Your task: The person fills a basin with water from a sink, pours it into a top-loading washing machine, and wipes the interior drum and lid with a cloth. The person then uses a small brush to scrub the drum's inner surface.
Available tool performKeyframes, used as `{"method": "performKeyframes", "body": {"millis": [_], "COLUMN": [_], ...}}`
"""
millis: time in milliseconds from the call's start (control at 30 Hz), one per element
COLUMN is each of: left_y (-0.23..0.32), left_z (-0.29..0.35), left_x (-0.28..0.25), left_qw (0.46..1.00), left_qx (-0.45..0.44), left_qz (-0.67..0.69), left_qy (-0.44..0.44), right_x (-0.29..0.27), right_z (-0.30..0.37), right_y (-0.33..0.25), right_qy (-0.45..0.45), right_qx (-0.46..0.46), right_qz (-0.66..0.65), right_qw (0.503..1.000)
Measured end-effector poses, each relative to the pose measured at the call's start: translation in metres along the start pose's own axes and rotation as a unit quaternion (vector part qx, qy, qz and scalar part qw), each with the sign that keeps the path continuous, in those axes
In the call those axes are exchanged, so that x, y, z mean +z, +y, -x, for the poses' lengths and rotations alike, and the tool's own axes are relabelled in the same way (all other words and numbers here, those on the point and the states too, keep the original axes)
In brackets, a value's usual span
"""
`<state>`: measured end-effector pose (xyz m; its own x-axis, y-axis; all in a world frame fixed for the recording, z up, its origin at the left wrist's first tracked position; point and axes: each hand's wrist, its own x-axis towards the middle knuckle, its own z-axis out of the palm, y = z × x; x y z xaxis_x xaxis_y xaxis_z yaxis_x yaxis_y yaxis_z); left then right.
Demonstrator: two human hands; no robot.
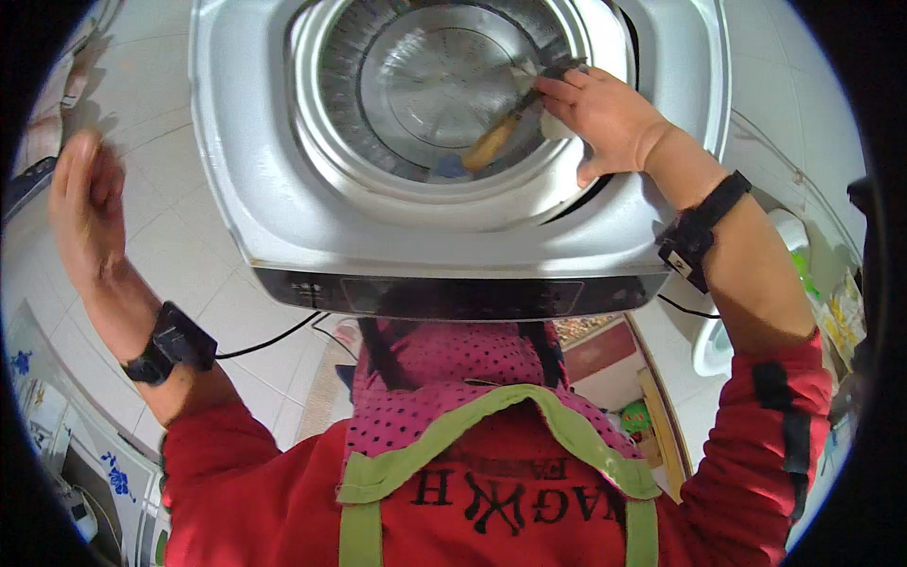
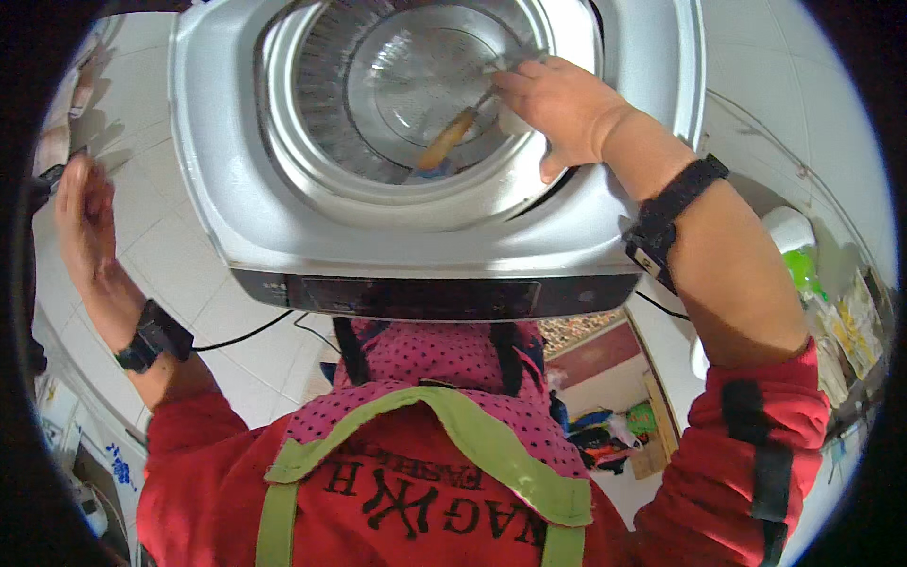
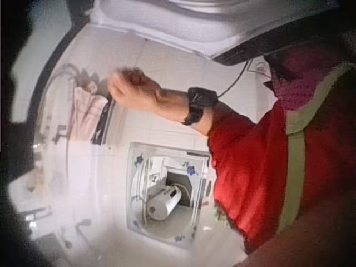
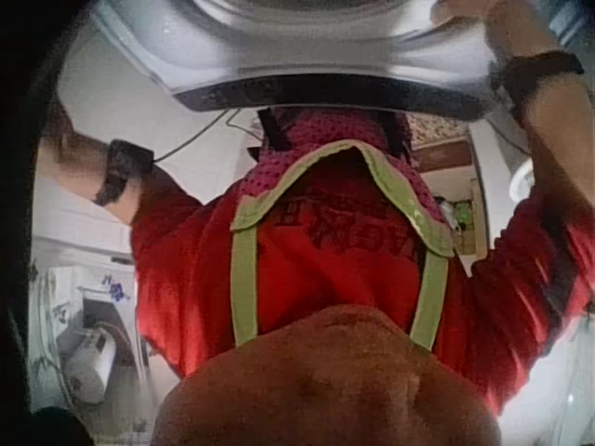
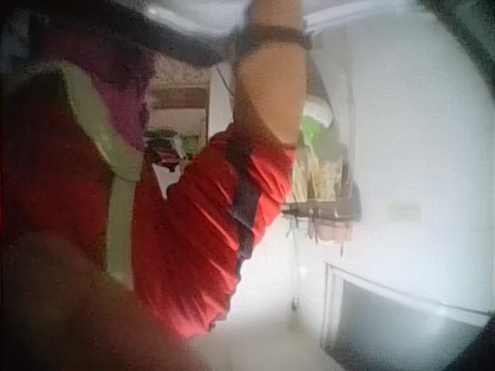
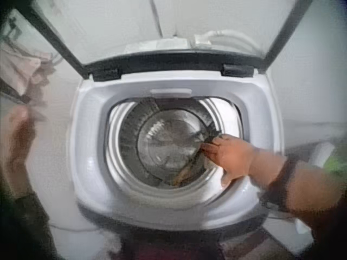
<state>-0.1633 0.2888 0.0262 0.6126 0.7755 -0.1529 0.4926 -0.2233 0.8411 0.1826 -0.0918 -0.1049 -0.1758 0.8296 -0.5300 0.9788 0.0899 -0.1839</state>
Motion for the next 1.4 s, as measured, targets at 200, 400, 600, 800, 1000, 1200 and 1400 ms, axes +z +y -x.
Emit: {"method": "performKeyframes", "body": {"millis": [200,400,600,800,1000,1200,1400], "left_y": [-0.163,-0.150,-0.040,0.029,0.014,-0.010,0.014], "left_z": [0.049,0.066,0.038,0.050,0.051,0.060,0.036], "left_x": [-0.075,-0.033,0.062,0.224,0.337,0.362,0.341], "left_qw": [0.822,0.803,0.845,0.908,0.812,0.828,0.769], "left_qx": [-0.202,-0.010,0.254,0.125,0.149,0.072,-0.133], "left_qz": [-0.532,-0.594,-0.441,-0.244,-0.319,-0.276,-0.272], "left_qy": [-0.008,0.037,0.162,-0.315,-0.465,-0.483,-0.564], "right_x": [-0.005,-0.005,0.000,0.005,0.002,-0.004,0.006], "right_z": [-0.002,-0.001,0.000,0.000,-0.001,-0.003,0.001], "right_y": [0.000,0.002,0.006,0.007,0.007,0.004,0.003], "right_qy": [-0.024,-0.020,-0.011,-0.013,-0.019,-0.043,0.032], "right_qx": [-0.005,-0.014,-0.022,-0.019,-0.018,-0.012,-0.021], "right_qz": [0.008,0.011,-0.006,0.014,0.005,0.026,0.028], "right_qw": [1.000,1.000,1.000,1.000,1.000,0.999,0.999]}}
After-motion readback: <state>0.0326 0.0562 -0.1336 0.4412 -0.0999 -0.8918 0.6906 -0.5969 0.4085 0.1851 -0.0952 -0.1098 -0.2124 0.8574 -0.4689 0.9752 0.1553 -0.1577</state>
